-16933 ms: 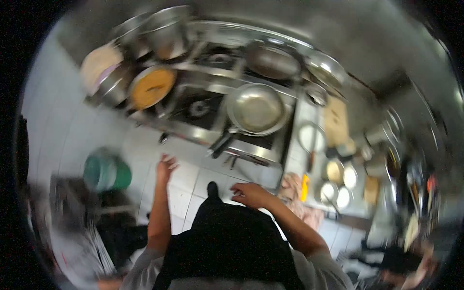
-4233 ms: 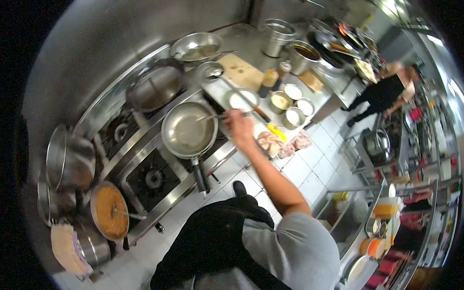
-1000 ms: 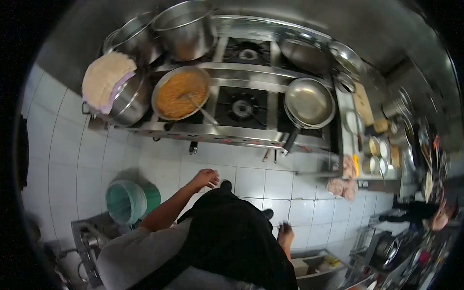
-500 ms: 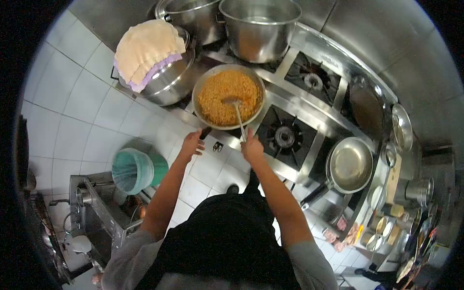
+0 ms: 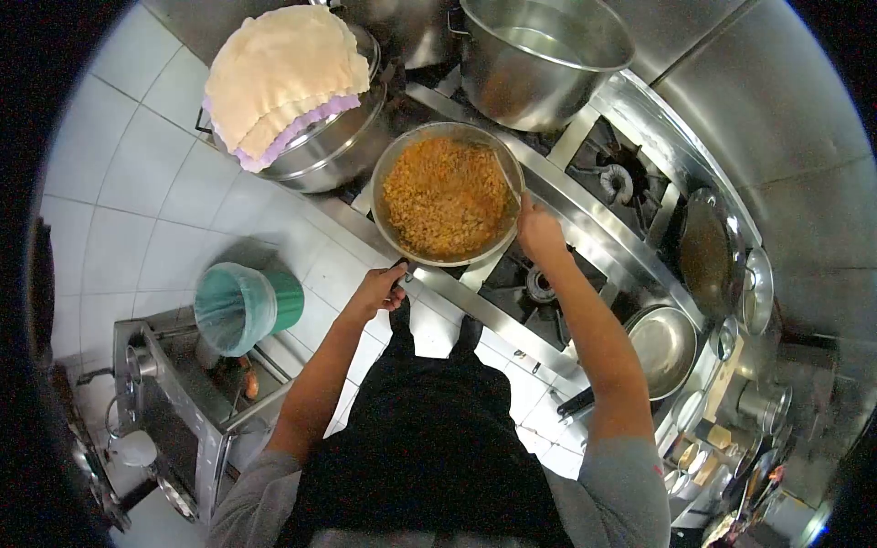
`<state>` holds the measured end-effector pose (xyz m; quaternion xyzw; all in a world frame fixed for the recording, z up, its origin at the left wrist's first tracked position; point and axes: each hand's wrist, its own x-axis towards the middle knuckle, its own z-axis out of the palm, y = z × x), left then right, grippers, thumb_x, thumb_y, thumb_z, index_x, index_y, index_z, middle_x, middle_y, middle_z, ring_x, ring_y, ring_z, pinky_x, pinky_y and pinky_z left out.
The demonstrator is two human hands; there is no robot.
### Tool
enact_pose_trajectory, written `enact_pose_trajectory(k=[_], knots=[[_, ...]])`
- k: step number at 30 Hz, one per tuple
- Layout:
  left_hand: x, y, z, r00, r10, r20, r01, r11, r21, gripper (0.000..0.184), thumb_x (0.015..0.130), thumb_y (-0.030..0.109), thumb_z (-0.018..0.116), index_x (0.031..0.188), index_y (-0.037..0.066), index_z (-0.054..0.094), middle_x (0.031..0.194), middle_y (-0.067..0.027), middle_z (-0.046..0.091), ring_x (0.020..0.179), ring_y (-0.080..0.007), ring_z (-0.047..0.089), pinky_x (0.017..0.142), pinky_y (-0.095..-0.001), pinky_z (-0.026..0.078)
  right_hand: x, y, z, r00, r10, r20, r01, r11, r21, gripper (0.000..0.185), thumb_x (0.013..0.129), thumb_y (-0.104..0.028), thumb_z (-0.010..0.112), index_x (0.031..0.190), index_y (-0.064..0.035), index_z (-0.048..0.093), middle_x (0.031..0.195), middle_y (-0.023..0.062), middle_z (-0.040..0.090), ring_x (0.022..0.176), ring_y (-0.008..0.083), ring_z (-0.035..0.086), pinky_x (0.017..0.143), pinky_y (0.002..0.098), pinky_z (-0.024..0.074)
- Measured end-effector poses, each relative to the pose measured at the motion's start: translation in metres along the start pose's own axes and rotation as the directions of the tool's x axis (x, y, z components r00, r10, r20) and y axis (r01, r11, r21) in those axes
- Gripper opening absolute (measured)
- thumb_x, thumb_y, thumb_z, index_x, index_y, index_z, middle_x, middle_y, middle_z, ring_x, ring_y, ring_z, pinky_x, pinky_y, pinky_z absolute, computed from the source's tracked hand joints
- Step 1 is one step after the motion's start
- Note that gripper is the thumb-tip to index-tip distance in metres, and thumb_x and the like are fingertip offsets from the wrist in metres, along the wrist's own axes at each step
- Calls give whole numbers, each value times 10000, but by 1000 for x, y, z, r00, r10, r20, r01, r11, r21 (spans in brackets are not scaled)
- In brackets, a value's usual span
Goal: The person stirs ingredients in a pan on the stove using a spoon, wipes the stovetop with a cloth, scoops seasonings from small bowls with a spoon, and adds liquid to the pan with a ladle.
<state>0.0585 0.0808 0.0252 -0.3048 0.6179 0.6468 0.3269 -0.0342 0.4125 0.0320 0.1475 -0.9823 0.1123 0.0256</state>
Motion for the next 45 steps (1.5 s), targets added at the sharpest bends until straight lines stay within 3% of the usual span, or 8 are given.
enact_pose_trajectory(k=[4,6,8,15,17,20,28,45], knots=[[13,-8,-4,995,-2,102,18,988,-154,330,879,270,632,682,59,472,552,-48,483,387,-135,415,340,-292,269,-48,-49,49,956,292,18,-276,880,386,234,920,-142,464,1056,42,512,819,319,595,799,475,604,635,540,483],[27,-14,-10,986,-51,156,65,994,-86,259,877,287,638,803,82,497,580,-30,505,435,-133,472,358,-282,317,-75,-69,112,956,286,-61,-198,786,586,214,947,-181,457,1053,-13,537,624,121,562,497,266,561,468,389,449],[27,-14,-13,977,-60,205,77,994,-80,259,878,288,635,807,85,489,580,-31,503,439,-134,472,357,-283,318,-60,-120,41,652,423,630,-660,-92,745,211,964,-236,476,1036,-55,556,586,-5,464,447,103,443,393,268,358],[28,-12,-15,946,-153,285,206,964,-167,320,863,322,620,936,32,506,601,-65,521,423,-165,473,377,-298,361,-75,-140,-40,782,428,453,-605,347,717,275,971,-217,484,1145,-27,580,638,40,533,545,124,511,498,282,428],[27,-6,-17,931,-175,321,242,953,-183,321,859,323,626,939,37,503,603,-71,524,428,-172,476,383,-308,368,-77,-141,-36,927,327,185,-375,813,446,334,941,-144,511,1232,17,530,777,174,625,693,266,620,660,354,492],[39,-8,-17,897,-223,382,321,923,-214,312,854,315,635,935,45,502,607,-83,529,440,-185,483,391,-320,375,-71,-156,-56,958,287,13,-274,897,347,378,909,-98,531,1260,42,505,915,277,621,840,391,634,767,394,489],[46,-13,-16,861,-292,416,411,882,-233,263,854,280,637,925,57,518,624,-93,529,451,-190,491,389,-318,373,-105,-158,-54,899,269,346,-368,893,261,413,916,-122,509,1308,3,476,882,307,607,829,442,608,743,469,477],[44,2,-26,865,-295,406,422,866,-269,192,824,181,637,866,55,499,659,-96,509,477,-172,466,400,-291,343,-40,-70,16,879,433,197,-451,891,54,445,847,-80,514,1268,49,447,757,281,613,689,445,624,598,503,515]])
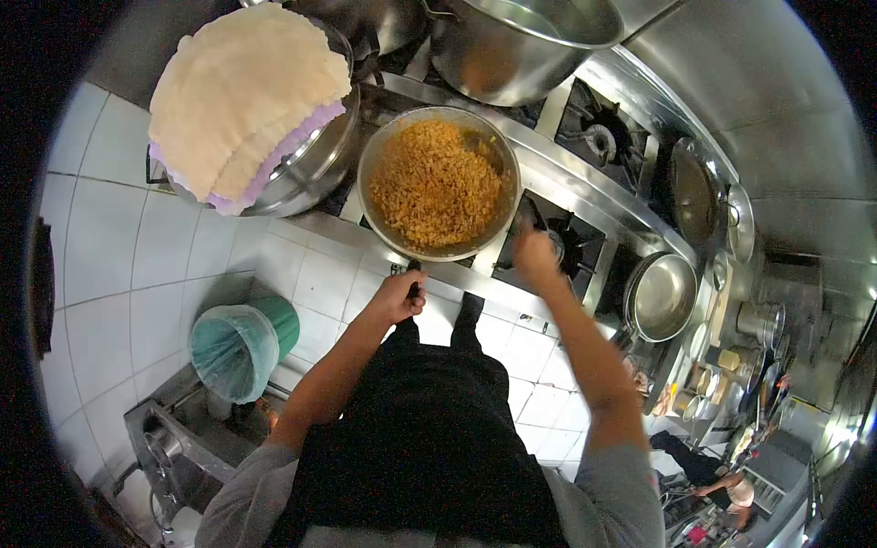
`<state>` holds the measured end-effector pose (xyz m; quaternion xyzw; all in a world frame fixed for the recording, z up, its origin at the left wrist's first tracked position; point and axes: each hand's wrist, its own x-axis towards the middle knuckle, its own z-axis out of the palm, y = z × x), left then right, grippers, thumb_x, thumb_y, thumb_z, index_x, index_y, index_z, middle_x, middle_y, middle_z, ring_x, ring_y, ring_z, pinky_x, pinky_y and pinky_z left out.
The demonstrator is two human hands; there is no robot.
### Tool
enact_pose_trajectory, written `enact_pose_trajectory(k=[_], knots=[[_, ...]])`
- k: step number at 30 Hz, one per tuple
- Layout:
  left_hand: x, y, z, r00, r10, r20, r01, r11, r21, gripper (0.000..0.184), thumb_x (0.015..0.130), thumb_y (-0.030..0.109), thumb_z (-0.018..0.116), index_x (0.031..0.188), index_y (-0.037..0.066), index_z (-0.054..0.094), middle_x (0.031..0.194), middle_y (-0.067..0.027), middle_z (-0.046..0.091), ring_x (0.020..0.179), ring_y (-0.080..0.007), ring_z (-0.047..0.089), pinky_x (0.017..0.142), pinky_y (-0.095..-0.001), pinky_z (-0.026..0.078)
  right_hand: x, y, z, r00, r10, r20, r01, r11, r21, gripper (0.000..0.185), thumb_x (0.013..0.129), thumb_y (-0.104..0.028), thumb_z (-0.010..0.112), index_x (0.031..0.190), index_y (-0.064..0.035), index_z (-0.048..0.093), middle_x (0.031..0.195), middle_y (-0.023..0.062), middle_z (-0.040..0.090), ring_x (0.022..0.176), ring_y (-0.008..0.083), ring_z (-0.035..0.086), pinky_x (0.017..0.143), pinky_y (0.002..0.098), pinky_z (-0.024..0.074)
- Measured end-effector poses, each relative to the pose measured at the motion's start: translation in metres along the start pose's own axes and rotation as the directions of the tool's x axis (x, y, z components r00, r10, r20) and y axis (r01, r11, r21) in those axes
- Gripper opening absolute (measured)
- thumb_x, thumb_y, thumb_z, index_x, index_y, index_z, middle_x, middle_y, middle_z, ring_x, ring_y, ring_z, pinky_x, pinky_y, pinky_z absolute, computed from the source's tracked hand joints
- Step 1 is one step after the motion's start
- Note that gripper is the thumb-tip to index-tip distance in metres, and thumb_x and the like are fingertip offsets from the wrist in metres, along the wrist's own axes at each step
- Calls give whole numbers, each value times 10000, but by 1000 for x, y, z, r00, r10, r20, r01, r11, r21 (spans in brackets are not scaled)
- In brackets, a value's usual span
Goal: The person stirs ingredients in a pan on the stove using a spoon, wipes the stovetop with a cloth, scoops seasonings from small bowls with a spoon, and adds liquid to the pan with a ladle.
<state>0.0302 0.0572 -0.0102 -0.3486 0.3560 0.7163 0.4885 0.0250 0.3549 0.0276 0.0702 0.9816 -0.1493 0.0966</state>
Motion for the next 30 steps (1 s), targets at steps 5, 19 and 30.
enact_pose_trajectory(k=[5,19,30], knots=[[0,5,-4,999,-25,-23,26,997,69,174,829,166,619,842,55,486,631,-80,489,444,-147,419,378,-280,298,-58,-96,59,972,191,140,-236,715,658,302,900,-111,488,1132,72,550,754,299,600,665,423,618,612,454,478],[-21,31,-26,996,74,-53,-65,985,157,214,798,166,644,786,32,479,557,-78,482,378,-136,398,334,-278,279,25,-30,-76,986,-151,-64,160,973,166,405,878,-92,512,1269,9,496,722,279,601,690,436,623,612,482,488],[-19,28,-26,984,144,-102,-128,980,151,197,795,155,632,734,34,488,528,-81,453,355,-135,369,314,-286,235,9,-40,-94,935,-244,258,284,950,-130,453,869,-154,515,1314,-71,495,719,241,624,666,404,624,594,499,507]])
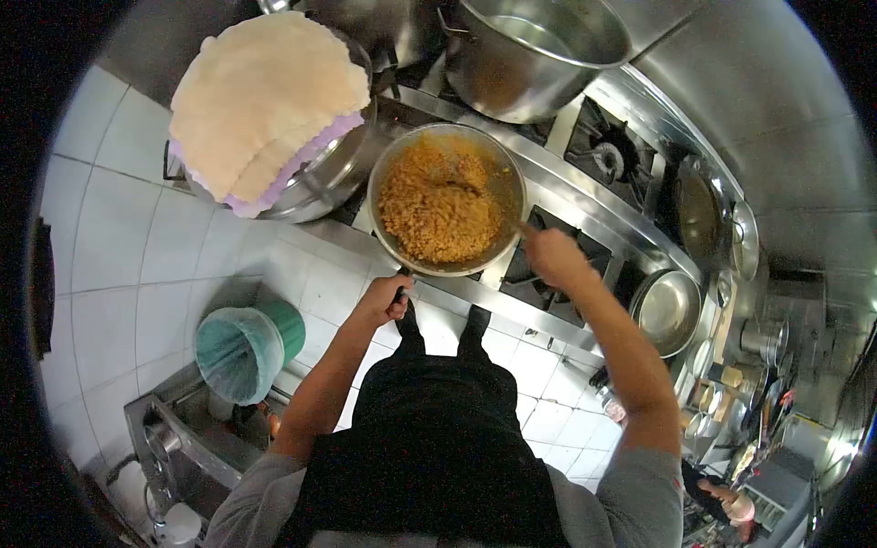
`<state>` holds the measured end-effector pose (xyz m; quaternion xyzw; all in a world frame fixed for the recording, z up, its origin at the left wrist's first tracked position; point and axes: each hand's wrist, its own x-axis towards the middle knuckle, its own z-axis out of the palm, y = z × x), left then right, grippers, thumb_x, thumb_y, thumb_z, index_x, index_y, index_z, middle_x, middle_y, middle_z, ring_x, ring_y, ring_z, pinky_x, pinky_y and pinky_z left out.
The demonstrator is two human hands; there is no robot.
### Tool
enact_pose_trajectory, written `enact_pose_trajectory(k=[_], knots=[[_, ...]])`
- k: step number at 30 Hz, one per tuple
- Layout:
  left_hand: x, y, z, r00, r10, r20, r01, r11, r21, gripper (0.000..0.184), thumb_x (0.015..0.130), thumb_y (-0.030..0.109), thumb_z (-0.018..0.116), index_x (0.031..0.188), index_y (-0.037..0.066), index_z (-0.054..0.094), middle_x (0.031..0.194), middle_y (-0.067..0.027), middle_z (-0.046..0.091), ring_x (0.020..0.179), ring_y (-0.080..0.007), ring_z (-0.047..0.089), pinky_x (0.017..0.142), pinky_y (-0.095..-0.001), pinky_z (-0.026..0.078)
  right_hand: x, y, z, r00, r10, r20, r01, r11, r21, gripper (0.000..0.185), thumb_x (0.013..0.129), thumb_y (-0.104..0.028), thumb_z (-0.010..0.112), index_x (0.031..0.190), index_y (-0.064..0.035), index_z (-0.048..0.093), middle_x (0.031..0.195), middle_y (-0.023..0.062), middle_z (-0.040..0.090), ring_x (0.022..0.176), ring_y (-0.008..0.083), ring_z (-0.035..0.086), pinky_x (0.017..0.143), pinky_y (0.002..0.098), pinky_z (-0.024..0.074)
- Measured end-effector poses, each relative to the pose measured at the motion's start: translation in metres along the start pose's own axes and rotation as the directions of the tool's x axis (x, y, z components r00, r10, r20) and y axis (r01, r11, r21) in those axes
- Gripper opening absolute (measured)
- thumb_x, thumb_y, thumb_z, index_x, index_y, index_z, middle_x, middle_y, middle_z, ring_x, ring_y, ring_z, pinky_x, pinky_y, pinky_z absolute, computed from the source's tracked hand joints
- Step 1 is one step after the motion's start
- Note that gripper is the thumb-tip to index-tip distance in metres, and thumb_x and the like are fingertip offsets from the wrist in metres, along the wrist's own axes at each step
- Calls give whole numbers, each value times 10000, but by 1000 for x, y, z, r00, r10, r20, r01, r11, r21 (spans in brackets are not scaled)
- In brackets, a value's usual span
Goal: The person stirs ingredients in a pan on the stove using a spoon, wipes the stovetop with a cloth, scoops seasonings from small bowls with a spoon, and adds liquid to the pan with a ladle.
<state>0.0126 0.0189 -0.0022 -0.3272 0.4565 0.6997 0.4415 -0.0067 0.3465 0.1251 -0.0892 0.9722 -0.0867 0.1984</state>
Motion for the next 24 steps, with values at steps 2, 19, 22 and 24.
enact_pose_trajectory(k=[2,19,22,24], knots=[[-4,0,-1,1000,24,19,-25,999,24,214,806,158,635,824,3,488,557,-65,453,357,-121,335,332,-297,229,12,17,-17,994,-64,-88,63,998,-18,436,859,-127,510,1289,-56,518,719,242,620,676,407,622,607,495,501],[-2,-4,3,1000,14,-14,-14,999,-41,223,860,199,609,813,30,472,561,-73,440,379,-130,364,343,-279,247,1,-37,-44,993,-34,-112,20,992,-128,417,849,-173,538,1242,-32,548,890,211,622,743,372,637,704,454,534],[-2,-3,4,1000,-5,-11,4,999,-33,216,860,204,609,820,37,478,567,-67,447,385,-130,373,342,-277,244,29,-42,-1,983,-90,-157,94,995,19,422,851,-193,561,1239,-31,544,903,209,623,730,369,636,691,466,532],[-1,-4,3,1000,-14,-3,14,1000,-19,214,859,206,612,821,41,480,572,-65,450,388,-129,380,341,-275,241,40,-61,30,974,-102,-203,127,986,111,444,838,-192,576,1250,-33,533,915,204,623,726,367,636,679,463,533]])
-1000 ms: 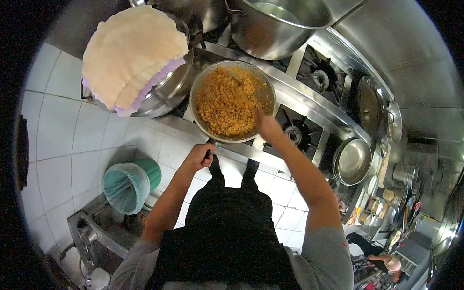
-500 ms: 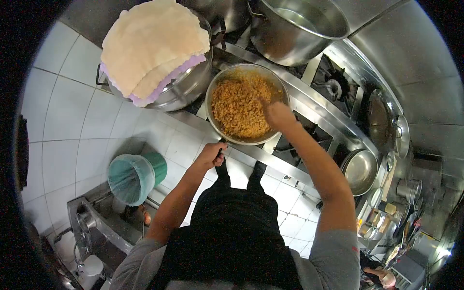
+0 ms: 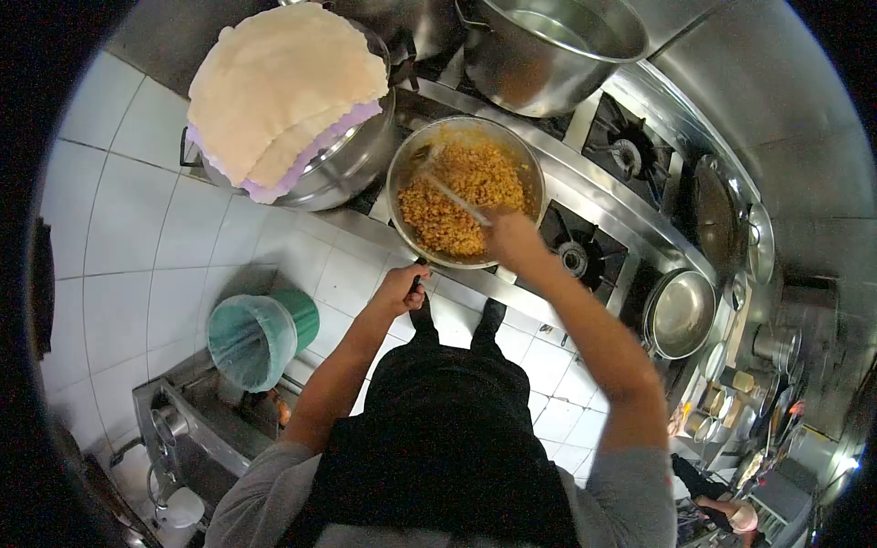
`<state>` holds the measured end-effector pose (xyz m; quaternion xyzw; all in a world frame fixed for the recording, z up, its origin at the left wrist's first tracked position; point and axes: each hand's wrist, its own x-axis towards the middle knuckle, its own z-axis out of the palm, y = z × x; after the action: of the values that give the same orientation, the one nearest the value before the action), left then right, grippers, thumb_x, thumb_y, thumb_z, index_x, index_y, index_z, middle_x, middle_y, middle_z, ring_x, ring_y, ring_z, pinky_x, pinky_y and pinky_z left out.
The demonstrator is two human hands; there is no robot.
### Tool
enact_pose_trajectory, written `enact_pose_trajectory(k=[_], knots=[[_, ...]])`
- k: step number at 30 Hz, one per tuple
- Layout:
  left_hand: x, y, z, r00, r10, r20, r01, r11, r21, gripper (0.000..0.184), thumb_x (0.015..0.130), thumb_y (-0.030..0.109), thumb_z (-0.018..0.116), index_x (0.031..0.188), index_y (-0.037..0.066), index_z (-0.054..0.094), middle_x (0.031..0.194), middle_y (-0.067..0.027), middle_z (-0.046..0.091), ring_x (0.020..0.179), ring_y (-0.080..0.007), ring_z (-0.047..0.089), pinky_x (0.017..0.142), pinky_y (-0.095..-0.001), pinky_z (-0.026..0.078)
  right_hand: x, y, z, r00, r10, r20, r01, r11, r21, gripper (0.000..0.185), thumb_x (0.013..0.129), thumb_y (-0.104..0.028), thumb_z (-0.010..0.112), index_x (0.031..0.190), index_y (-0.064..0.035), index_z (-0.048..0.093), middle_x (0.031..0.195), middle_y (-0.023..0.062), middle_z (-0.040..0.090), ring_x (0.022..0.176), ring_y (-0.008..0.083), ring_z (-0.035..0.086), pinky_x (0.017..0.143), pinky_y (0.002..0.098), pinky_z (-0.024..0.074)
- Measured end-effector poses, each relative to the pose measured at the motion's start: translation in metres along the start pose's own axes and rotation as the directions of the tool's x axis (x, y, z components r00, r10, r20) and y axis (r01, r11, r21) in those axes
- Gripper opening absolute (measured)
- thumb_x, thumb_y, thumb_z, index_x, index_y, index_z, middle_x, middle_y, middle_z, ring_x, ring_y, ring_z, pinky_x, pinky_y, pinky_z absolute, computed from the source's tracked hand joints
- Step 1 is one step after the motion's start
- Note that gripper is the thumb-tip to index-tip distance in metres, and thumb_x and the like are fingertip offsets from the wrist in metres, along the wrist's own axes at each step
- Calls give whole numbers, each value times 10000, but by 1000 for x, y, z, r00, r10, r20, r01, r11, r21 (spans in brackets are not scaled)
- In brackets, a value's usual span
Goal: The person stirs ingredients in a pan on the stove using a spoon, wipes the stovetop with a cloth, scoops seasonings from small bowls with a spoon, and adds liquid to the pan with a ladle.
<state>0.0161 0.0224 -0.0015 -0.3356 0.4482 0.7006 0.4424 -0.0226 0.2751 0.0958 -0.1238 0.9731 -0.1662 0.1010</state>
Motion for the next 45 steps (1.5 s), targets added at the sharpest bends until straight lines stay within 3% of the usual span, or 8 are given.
enact_pose_trajectory(k=[14,20,21,22,25,29,35,45], knots=[[2,-1,-4,999,-23,22,23,999,-31,223,833,219,640,792,58,492,587,-49,446,409,-126,395,355,-265,259,-23,83,-64,995,65,-73,-76,984,-162,393,886,-202,528,1215,13,536,753,254,627,729,406,625,645,474,499],[3,0,-2,999,-25,32,26,999,-40,218,836,216,619,767,62,482,583,-52,445,405,-127,392,347,-265,264,-70,113,104,964,137,-229,-111,986,124,252,930,-168,474,1066,25,564,843,282,632,781,441,626,687,530,504],[1,2,0,999,-33,19,33,999,-21,217,832,212,621,765,61,481,583,-53,446,406,-127,392,348,-266,267,-69,81,102,966,252,62,-242,786,569,261,933,-188,476,1096,-6,566,789,204,593,681,342,564,590,448,456],[-1,2,1,999,-46,4,46,999,5,216,829,208,622,763,59,480,583,-54,447,407,-127,391,348,-267,269,-66,45,98,856,351,380,-422,50,905,272,936,-209,477,1126,-37,568,735,125,554,581,244,502,493,367,408],[3,3,-2,996,-88,25,87,996,32,218,873,238,593,851,47,491,581,-51,443,391,-119,328,360,-270,230,-61,6,78,682,214,700,-403,-688,603,338,963,-291,476,1224,-85,537,629,-6,423,476,66,358,369,215,264],[3,2,-4,998,-56,35,56,998,22,217,830,210,620,771,56,478,579,-53,439,405,-125,381,355,-266,265,-81,-6,27,729,318,606,-482,-390,784,329,973,-312,476,1191,-78,550,608,-14,425,471,70,379,363,221,284],[2,1,-4,993,-97,71,96,995,17,253,864,264,605,880,46,478,578,-62,453,416,-138,411,358,-263,289,-99,-6,-14,934,349,76,-323,736,595,343,963,-247,506,1195,-2,569,613,96,516,539,145,499,501,312,419],[2,1,-4,989,-92,111,89,995,34,228,897,261,565,913,42,504,587,-66,468,413,-150,413,360,-280,294,-119,32,26,992,121,43,-128,925,358,334,933,-195,533,1205,-7,572,810,262,626,729,392,646,658,429,499]])
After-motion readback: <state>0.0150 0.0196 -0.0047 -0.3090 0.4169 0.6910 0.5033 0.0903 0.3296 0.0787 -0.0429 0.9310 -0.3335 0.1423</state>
